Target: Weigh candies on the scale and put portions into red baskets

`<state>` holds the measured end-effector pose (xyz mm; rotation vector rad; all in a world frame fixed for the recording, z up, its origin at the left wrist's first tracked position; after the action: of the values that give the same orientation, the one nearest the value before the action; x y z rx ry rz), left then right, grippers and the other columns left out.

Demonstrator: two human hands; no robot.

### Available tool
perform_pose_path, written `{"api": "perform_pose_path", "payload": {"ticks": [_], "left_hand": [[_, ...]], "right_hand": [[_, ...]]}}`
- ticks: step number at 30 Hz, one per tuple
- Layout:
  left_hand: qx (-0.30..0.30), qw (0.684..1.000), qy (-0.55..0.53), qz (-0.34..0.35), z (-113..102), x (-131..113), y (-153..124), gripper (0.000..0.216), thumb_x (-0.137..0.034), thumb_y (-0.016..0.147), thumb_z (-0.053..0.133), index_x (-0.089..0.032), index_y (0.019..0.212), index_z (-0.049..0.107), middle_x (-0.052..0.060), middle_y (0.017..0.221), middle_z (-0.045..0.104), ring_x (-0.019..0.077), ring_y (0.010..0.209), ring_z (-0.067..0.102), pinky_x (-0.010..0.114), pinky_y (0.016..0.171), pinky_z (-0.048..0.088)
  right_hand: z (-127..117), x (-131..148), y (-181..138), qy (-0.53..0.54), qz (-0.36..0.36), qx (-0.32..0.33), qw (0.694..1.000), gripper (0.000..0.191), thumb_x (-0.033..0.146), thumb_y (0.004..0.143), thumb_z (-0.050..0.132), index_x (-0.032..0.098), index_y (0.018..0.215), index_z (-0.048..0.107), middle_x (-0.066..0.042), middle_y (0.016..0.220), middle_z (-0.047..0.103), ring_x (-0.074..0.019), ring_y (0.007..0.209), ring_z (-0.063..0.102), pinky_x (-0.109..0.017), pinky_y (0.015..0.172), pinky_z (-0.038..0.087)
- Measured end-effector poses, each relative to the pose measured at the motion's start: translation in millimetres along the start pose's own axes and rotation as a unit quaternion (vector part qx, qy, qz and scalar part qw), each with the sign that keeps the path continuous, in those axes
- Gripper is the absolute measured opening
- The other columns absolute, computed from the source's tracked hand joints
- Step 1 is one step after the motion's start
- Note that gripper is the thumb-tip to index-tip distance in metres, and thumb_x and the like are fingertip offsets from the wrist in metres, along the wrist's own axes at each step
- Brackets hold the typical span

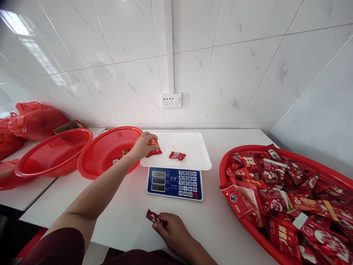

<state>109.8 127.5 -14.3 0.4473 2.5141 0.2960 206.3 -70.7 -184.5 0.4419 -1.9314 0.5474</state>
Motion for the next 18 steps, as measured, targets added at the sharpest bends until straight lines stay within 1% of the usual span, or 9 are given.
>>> {"api": "perform_pose_path", "payload": {"ticks": [2, 4, 6, 8, 10, 11, 14, 16, 18], "left_hand": [[-0.066, 0.996, 0.049, -0.029, -35, 17, -2, 0.026, -0.02, 0.075, 0.06, -0.021, 0.101, 0.06, 0.005, 0.104, 0.053, 0.0201, 0.095, 0.056, 0.033, 0.085, 0.048], [-0.101, 0.987, 0.109, -0.069, -62, 34, -7, 0.027, -0.022, 0.08, 0.054, -0.021, 0.106, 0.058, 0.007, 0.107, 0.055, 0.0219, 0.096, 0.056, 0.035, 0.081, 0.049], [-0.097, 0.975, 0.174, -0.101, -75, 47, -10, 0.029, -0.026, 0.083, 0.051, -0.021, 0.111, 0.055, 0.009, 0.109, 0.058, 0.0252, 0.101, 0.056, 0.041, 0.086, 0.047], [-0.071, 0.965, 0.23, -0.101, -71, 48, -12, 0.032, -0.032, 0.085, 0.05, -0.021, 0.115, 0.054, 0.01, 0.115, 0.059, 0.0289, 0.114, 0.049, 0.051, 0.098, 0.036], [-0.044, 0.961, 0.262, -0.081, -54, 39, -12, 0.036, -0.037, 0.085, 0.05, -0.022, 0.118, 0.054, 0.011, 0.129, 0.052, 0.032, 0.128, 0.036, 0.059, 0.105, 0.019], [-0.028, 0.962, 0.263, -0.066, -42, 31, -12, 0.038, -0.039, 0.086, 0.05, -0.022, 0.12, 0.053, 0.011, 0.136, 0.047, 0.0329, 0.132, 0.029, 0.061, 0.106, 0.015], [0.063, 0.977, 0.202, 0.019, 11, -7, -10, 0.047, -0.045, 0.086, 0.048, -0.022, 0.127, 0.049, 0.008, 0.142, 0.04, 0.0314, 0.136, 0.021, 0.055, 0.109, 0.016], [0.138, 0.975, 0.141, 0.105, 49, -41, -14, 0.049, -0.044, 0.088, 0.045, -0.02, 0.13, 0.046, 0.007, 0.14, 0.044, 0.0276, 0.136, 0.023, 0.047, 0.11, 0.019], [0.189, 0.962, 0.114, 0.162, 80, -66, -18, 0.045, -0.038, 0.089, 0.043, -0.018, 0.13, 0.045, 0.008, 0.134, 0.05, 0.0254, 0.133, 0.03, 0.044, 0.11, 0.021]], "right_hand": [[0, 1, 0, -0.009, 0.0, 0.0, 1.0, 0.033, 0.045, 0.085, 0.043, 0.019, 0.064, 0.038, 0.003, 0.064, 0.043, -0.0115, 0.061, 0.037, -0.024, 0.056, 0.028], [0, 1, 1, -0.018, 0.0, 0.002, 1.0, 0.033, 0.045, 0.085, 0.042, 0.019, 0.064, 0.038, 0.002, 0.065, 0.043, -0.0117, 0.061, 0.038, -0.024, 0.056, 0.027], [0, 1, 2, -0.024, -0.003, 0.001, 1.0, 0.034, 0.045, 0.085, 0.041, 0.019, 0.064, 0.038, 0.002, 0.066, 0.045, -0.0119, 0.062, 0.039, -0.024, 0.057, 0.028], [1, 1, 3, -0.025, -0.007, -0.002, 1.0, 0.034, 0.046, 0.086, 0.041, 0.019, 0.065, 0.038, 0.002, 0.066, 0.045, -0.012, 0.062, 0.039, -0.024, 0.057, 0.028], [1, 0, 3, -0.021, -0.009, -0.002, 1.0, 0.034, 0.047, 0.086, 0.041, 0.019, 0.065, 0.039, 0.002, 0.066, 0.045, -0.0119, 0.062, 0.039, -0.024, 0.057, 0.028], [1, 0, 3, -0.019, -0.009, -0.002, 1.0, 0.035, 0.047, 0.086, 0.041, 0.019, 0.065, 0.039, 0.002, 0.066, 0.044, -0.0117, 0.062, 0.039, -0.023, 0.057, 0.028], [1, 0, 2, -0.003, -0.009, -0.003, 1.0, 0.036, 0.049, 0.086, 0.04, 0.019, 0.065, 0.038, 0.003, 0.064, 0.043, -0.0114, 0.061, 0.037, -0.023, 0.057, 0.028], [0, 0, 1, 0.011, -0.01, -0.004, 1.0, 0.038, 0.051, 0.085, 0.04, 0.019, 0.065, 0.039, 0.003, 0.064, 0.042, -0.0116, 0.061, 0.037, -0.024, 0.057, 0.029], [0, -2, 0, 0.023, -0.008, -0.005, 1.0, 0.039, 0.052, 0.085, 0.04, 0.019, 0.066, 0.04, 0.002, 0.064, 0.042, -0.0119, 0.062, 0.037, -0.024, 0.057, 0.029]]}}
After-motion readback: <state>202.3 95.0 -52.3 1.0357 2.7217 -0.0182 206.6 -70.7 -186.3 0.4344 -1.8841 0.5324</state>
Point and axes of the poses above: each hand's wrist, its own y-axis towards the middle knuckle, its own z-axis out of the palm, x = y × z, the point moved 9 cm from there along y, towards the middle knuckle
